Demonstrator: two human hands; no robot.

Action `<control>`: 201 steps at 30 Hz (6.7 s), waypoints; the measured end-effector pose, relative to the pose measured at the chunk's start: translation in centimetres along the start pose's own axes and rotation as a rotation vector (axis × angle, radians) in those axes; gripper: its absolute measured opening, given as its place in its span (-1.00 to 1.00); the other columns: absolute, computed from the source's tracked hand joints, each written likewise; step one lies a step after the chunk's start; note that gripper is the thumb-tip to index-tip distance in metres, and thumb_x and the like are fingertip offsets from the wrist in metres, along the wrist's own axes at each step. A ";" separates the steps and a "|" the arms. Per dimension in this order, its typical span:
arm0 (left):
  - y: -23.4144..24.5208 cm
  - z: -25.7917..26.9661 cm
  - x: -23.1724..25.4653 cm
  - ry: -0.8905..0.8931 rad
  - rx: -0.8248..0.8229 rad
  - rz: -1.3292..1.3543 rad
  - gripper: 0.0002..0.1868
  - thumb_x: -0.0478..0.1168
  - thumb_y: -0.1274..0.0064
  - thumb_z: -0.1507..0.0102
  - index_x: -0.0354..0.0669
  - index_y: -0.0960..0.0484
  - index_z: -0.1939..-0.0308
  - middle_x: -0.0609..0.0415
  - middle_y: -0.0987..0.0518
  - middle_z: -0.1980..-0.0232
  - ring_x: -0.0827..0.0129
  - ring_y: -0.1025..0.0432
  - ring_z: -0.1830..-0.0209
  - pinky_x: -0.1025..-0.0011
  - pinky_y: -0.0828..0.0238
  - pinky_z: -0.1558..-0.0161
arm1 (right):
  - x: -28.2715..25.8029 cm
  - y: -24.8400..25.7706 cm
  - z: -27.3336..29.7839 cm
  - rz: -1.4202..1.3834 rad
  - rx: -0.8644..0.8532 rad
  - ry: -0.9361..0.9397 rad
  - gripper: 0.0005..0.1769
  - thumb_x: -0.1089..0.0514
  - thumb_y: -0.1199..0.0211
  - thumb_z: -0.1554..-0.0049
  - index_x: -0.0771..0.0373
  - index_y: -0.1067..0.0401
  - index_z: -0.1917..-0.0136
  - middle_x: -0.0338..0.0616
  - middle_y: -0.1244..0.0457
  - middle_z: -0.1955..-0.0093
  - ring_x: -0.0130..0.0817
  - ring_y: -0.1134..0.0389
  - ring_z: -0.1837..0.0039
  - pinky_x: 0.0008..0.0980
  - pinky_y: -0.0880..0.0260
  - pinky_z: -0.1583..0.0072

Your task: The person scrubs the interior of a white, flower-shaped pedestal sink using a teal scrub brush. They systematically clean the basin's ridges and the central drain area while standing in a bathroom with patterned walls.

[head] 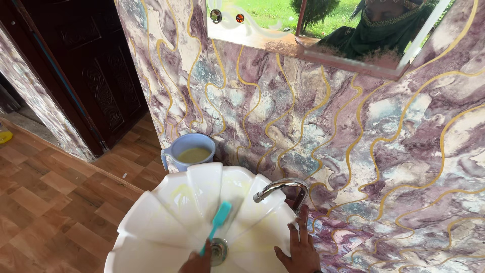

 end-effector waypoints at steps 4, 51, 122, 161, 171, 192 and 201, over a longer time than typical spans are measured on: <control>-1.4 -3.2 5.0 -0.041 0.059 -0.182 -0.20 -0.27 0.10 -0.34 -0.01 0.02 -0.65 -0.08 -0.55 0.16 0.20 -0.60 0.33 0.23 -0.59 0.36 | -0.1 0.1 0.3 -0.003 0.036 -0.025 0.07 -0.34 -0.36 0.01 0.20 -0.04 -0.55 0.06 0.18 -0.65 0.22 -0.08 -0.48 0.05 -0.30 -0.36; -0.9 -0.9 4.3 -0.322 -0.016 -0.120 -0.13 -0.27 0.03 -0.30 -0.17 0.06 -0.65 -0.26 -0.58 0.19 0.03 -0.54 0.40 0.14 -0.47 0.48 | 0.6 1.2 1.6 -0.132 0.099 -0.321 -0.03 -0.44 -0.15 -0.07 0.11 -0.02 -0.53 0.12 -0.19 -0.44 0.12 -0.39 -0.28 -0.01 -0.45 -0.23; -6.9 -2.6 -2.4 -0.007 0.052 -0.274 -0.23 -0.24 -0.01 -0.20 0.24 -0.23 -0.51 -0.06 -0.47 0.49 0.20 -0.46 0.70 0.12 -0.42 0.70 | 0.3 -0.3 0.8 -0.072 -0.004 -0.232 0.09 -0.34 -0.23 -0.08 0.31 0.17 -0.57 0.23 -0.08 -0.47 0.16 -0.37 -0.27 -0.02 -0.47 -0.21; -6.0 -1.1 -0.3 0.096 0.043 -0.233 -0.37 -0.13 -0.05 -0.20 0.09 -0.25 -0.35 -0.08 -0.50 0.45 0.25 -0.47 0.65 0.22 -0.46 0.63 | 1.2 -1.7 0.0 -0.144 0.099 -0.086 0.05 -0.29 -0.35 0.00 0.31 -0.03 -0.52 0.30 -0.10 -0.42 0.24 -0.16 -0.44 0.06 -0.23 -0.38; -6.0 -0.8 1.1 0.075 0.018 -0.214 -0.32 -0.15 -0.02 -0.22 0.07 -0.18 -0.42 -0.10 -0.50 0.41 0.25 -0.49 0.61 0.24 -0.49 0.60 | 1.5 -2.0 -0.1 -0.156 0.130 -0.055 0.04 -0.24 -0.37 0.02 0.31 -0.05 -0.51 0.25 -0.10 -0.42 0.21 -0.18 -0.43 0.04 -0.27 -0.35; -7.3 3.6 -2.0 0.146 -0.061 -0.224 -0.21 -0.18 0.05 -0.27 0.03 -0.01 -0.57 -0.15 -0.51 0.32 0.26 -0.53 0.54 0.28 -0.55 0.53 | -0.6 0.6 0.6 -0.202 0.043 -0.143 0.01 -0.22 -0.35 0.00 0.23 -0.04 -0.54 0.15 -0.13 -0.44 0.13 -0.18 -0.45 -0.05 -0.28 -0.38; -7.0 0.9 3.5 -0.007 0.149 -0.204 -0.13 -0.15 0.00 -0.22 -0.06 0.00 -0.58 -0.20 -0.50 0.31 0.25 -0.54 0.57 0.29 -0.56 0.58 | 0.3 0.1 0.5 -0.243 0.090 -0.104 -0.04 -0.19 -0.36 0.01 0.22 -0.07 -0.51 0.18 -0.15 -0.42 0.16 -0.20 -0.43 0.00 -0.28 -0.36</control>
Point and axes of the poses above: each hand's wrist, its own z-axis away from the middle knuckle, its own y-axis out of the back of the hand, x = y × z, the point moved 3 cm from there along -z, towards the middle knuckle
